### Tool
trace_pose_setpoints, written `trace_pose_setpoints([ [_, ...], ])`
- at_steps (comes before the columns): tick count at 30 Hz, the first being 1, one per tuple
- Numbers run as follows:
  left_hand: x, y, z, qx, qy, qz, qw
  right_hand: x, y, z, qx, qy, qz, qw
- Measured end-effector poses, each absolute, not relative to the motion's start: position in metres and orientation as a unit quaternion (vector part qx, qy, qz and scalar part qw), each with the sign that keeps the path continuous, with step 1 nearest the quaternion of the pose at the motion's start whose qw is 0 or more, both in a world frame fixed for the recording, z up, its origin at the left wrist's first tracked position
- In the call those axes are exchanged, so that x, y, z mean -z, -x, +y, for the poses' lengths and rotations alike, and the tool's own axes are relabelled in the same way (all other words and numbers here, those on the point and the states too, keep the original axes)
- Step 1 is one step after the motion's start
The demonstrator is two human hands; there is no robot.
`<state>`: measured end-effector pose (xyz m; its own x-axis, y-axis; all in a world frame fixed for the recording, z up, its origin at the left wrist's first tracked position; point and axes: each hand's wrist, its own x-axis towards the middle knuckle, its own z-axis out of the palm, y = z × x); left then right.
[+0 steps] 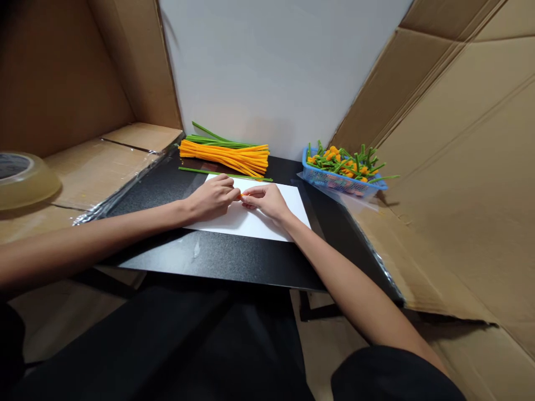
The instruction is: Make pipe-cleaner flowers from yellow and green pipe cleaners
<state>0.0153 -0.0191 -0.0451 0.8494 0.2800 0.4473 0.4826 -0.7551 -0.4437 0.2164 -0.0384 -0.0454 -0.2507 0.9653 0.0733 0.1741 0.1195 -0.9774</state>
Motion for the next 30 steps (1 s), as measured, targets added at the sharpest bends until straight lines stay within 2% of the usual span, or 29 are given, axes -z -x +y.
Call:
trace_pose_setpoints([
  [11, 0.049, -0.015, -0.018, 0.206, 0.909, -0.205, 0.297, 0.044, -0.213, -0.039, -0.502, 0.488, -0.571, 0.429],
  [18, 0.052, -0.015, -0.019, 0.225, 0.901, -0.231, 0.289, 0.042, -0.212, -0.038, -0.458, 0.483, -0.602, 0.441],
  [25, 0.051, -0.017, -0.01, 0.21, 0.92, -0.279, 0.179, 0.037, -0.234, -0.028, -0.484, 0.431, -0.682, 0.339],
  [30, 0.05, -0.013, -0.008, 0.2, 0.932, -0.259, 0.155, 0.037, -0.238, -0.029, -0.392, 0.407, -0.752, 0.34],
])
